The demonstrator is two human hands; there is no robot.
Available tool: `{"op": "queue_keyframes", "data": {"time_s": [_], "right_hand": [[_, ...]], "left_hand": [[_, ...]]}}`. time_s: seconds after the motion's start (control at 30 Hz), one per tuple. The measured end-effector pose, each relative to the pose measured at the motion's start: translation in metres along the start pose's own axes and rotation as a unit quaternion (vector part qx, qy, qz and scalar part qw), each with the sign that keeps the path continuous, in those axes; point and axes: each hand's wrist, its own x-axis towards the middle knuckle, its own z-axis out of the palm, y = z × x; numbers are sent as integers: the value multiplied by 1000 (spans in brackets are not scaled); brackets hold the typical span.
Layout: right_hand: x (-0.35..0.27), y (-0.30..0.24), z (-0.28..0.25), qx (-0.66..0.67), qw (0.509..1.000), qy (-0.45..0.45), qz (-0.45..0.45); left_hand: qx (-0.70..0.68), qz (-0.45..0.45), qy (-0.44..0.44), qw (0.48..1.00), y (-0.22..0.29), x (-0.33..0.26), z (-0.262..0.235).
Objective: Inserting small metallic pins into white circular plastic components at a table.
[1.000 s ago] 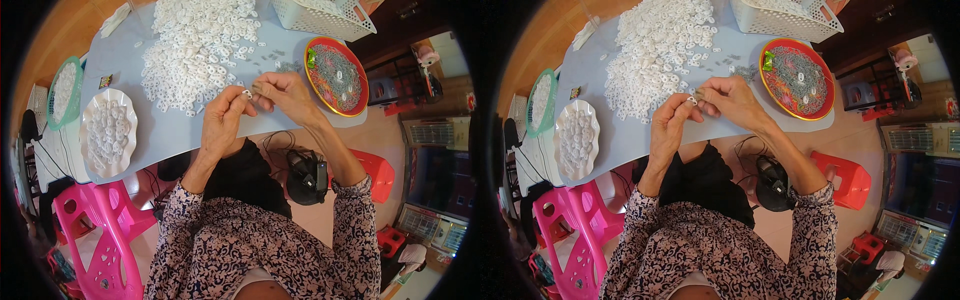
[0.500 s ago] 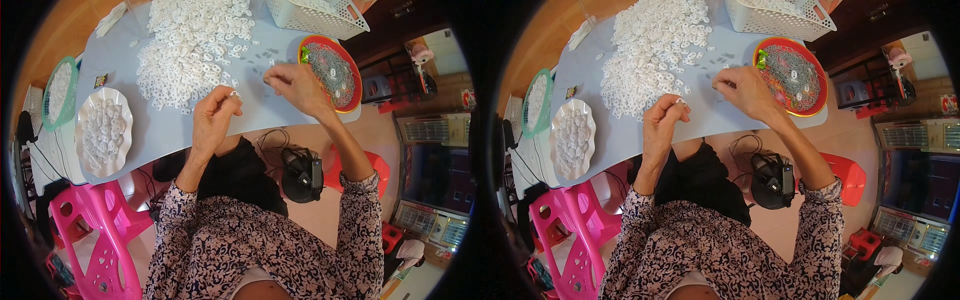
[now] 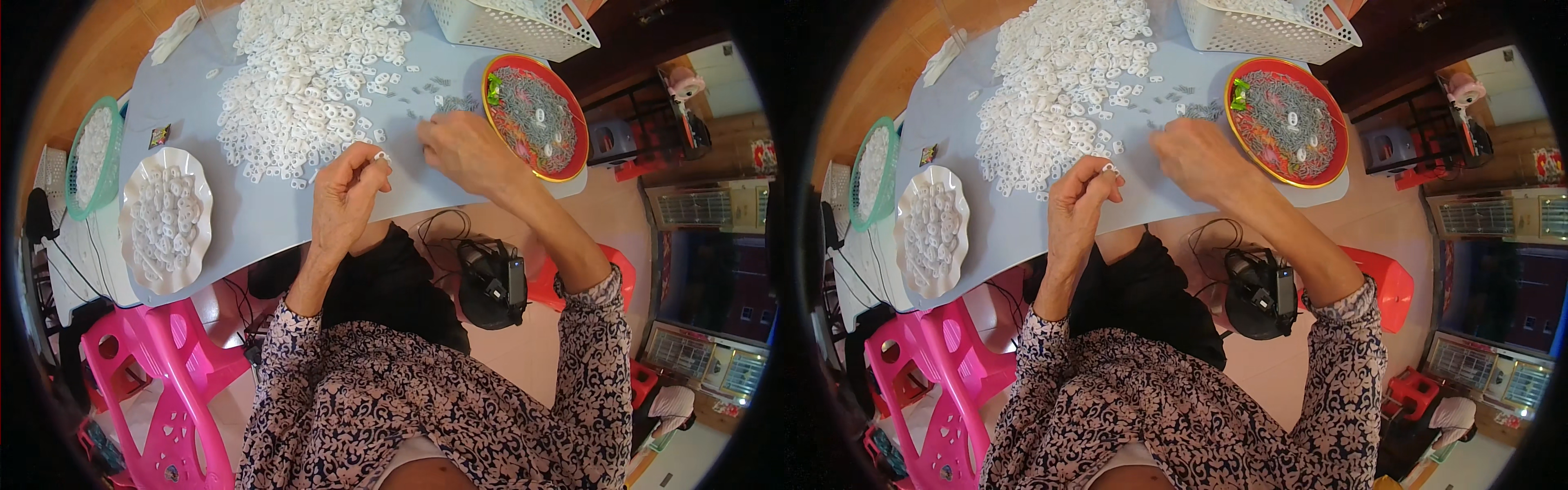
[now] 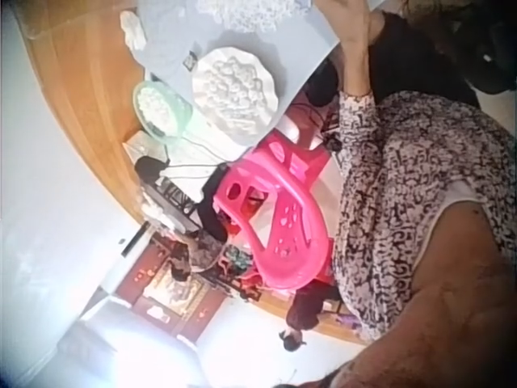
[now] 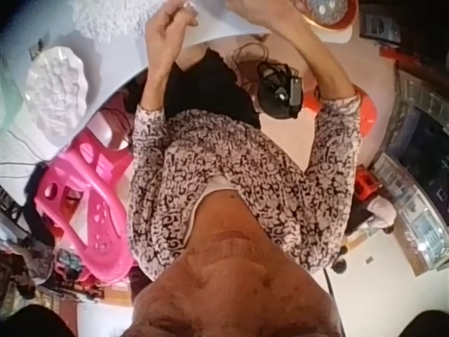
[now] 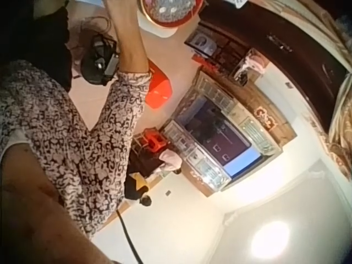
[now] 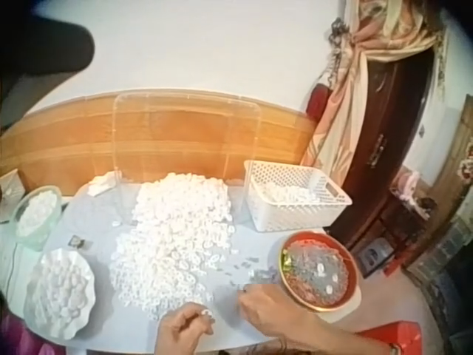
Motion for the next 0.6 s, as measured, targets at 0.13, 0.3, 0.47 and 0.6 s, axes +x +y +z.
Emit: {"op": "queue_keyframes", "data": {"time_s": [0.13,0.3,0.47,0.6], "right_hand": [[4,-7,-3,157,985,-6,74],[3,-20,28,589,786,110,153],[0,-23,35,668,725,101,134],[-1,-20,41,697,702,110,96]], "left_hand": [[-19,-5,19,1000,0,-1,0],[5,0,5,1000,1,-1,-2],[19,-5,6,1000,5,0,1],[21,4,11,1000,3,0,1]]}}
